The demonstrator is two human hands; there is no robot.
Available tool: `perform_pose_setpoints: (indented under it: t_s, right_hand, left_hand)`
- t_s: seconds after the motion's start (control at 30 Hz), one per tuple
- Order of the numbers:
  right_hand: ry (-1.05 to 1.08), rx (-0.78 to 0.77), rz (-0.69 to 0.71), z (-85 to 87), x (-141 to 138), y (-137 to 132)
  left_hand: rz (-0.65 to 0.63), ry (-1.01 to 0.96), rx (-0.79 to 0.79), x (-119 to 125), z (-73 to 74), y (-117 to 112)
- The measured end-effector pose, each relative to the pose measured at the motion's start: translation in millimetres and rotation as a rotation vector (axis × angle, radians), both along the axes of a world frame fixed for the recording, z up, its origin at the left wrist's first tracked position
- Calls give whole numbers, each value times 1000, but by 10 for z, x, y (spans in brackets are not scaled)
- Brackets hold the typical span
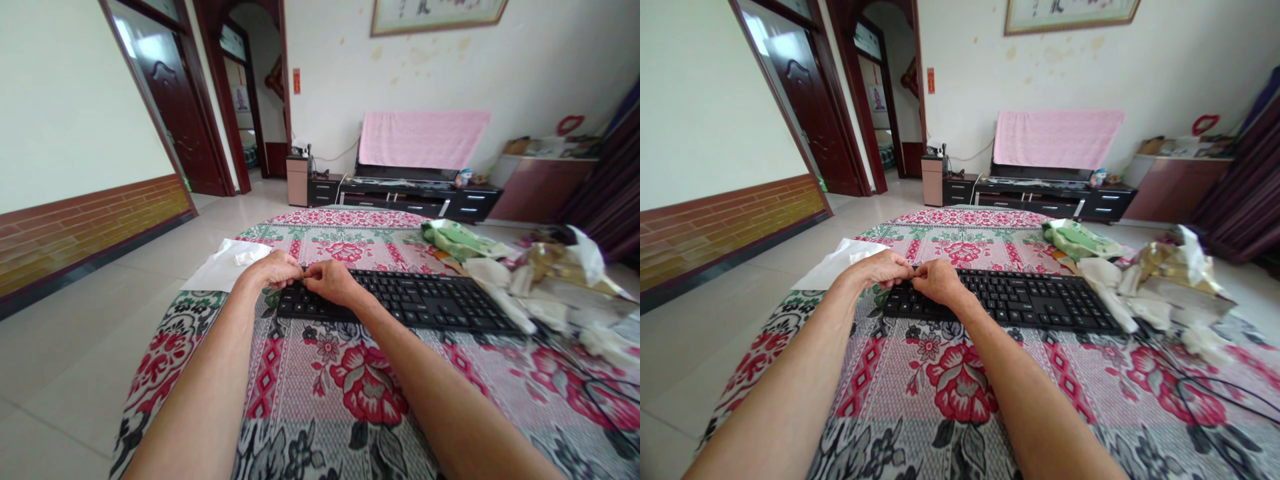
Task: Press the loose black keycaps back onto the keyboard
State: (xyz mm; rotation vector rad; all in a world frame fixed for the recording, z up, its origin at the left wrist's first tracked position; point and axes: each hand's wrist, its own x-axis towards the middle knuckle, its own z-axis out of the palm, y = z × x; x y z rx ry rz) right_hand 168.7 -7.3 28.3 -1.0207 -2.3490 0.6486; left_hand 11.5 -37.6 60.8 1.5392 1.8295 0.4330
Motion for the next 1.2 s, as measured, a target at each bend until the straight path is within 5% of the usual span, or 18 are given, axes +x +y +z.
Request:
perform_pose_setpoints:
  t_s: [0.27, 0.83, 1.03, 1.2]
  right_hand:
    - [175, 12, 18, -26, 87, 67]
    - [-100, 299, -122, -118, 68, -222]
    - [102, 358, -114, -264, 101, -303]
    - [211, 308, -135, -298, 106, -287]
  left_hand:
    - [25, -66, 66, 90, 51, 5]
    - [28, 354, 264, 250, -171, 41]
    - [16, 431, 314, 271, -199, 50]
    - [74, 253, 258, 223, -188, 20]
